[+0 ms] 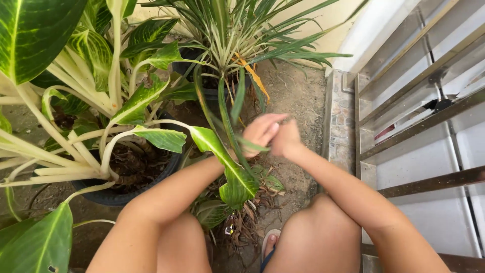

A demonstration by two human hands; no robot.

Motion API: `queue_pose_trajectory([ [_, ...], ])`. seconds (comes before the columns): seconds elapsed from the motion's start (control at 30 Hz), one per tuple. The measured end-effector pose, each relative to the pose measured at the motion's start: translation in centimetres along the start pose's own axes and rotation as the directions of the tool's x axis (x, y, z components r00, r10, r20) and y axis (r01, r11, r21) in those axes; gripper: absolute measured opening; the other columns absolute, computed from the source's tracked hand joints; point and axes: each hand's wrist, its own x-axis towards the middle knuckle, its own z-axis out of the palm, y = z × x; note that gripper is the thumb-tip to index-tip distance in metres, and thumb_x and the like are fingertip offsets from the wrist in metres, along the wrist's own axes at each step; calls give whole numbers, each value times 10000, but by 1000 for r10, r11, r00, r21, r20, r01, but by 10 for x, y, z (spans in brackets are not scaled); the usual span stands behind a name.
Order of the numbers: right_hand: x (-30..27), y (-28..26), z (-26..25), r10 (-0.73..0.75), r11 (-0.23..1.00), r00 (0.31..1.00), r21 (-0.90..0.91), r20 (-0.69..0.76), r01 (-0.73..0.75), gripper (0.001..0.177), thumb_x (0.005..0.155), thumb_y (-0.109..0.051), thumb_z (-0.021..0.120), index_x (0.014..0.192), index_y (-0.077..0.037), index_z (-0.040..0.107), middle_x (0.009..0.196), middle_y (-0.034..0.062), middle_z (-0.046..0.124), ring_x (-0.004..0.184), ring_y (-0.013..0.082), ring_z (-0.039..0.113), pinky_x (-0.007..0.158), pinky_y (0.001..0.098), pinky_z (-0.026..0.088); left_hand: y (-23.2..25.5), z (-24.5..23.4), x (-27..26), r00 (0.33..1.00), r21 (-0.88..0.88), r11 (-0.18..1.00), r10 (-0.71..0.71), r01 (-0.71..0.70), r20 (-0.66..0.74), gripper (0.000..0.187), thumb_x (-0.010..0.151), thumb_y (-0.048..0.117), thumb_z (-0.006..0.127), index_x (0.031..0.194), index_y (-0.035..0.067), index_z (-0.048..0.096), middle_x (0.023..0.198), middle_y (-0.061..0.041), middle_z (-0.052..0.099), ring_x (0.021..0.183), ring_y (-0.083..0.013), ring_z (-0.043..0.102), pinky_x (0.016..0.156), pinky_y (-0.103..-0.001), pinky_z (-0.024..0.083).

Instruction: Pruning leaves and stems of potted plants using scissors.

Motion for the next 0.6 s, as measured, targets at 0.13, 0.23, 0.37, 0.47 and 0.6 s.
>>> queue_pose_trajectory([
  [0.13,32,12,25,4,997,994,75,-107,4,449,890,-470,603,1018,-77,779,1029,118,713,999,237,672,918,406,548,-15,-22,1,876,-205,903,421,-378,236,600,1168,359,198,1412,6,616,1414,-264,644,1396,-400,481,1182,-556,337],
  [0.23,34,33,26,89,957,979,289,-184,-33,381,906,-321,597,1082,-36,777,1100,201,711,1020,333,680,906,448,575,-125,-41,-27,813,-33,958,-224,286,538,472,1082,345,463,1425,23,500,1193,-187,555,1242,-329,525,1077,-509,372],
  [0.37,32,59,16,214,823,969,557,-127,-109,391,881,-378,647,1094,-70,756,1080,166,731,1019,306,707,921,432,540,-193,-84,-34,589,-156,613,-609,774,531,643,989,506,682,1225,-92,686,1116,-216,684,1032,-370,650,908,-526,549],
  [0.47,75,61,22,252,585,963,808,-92,-76,407,902,-421,657,1059,-59,757,1027,149,732,959,273,697,867,403,522,-221,-97,-32,564,-557,302,-730,773,387,605,941,529,626,1281,29,641,1223,-186,639,1097,-326,592,913,-476,508],
  [0.6,188,19,49,343,-222,939,970,-16,98,323,946,-318,644,1030,-35,775,971,116,716,848,223,660,754,380,517,-194,-119,-31,649,-735,356,-746,576,147,586,971,552,562,1379,131,544,1391,-61,552,1274,-209,520,1059,-363,427],
])
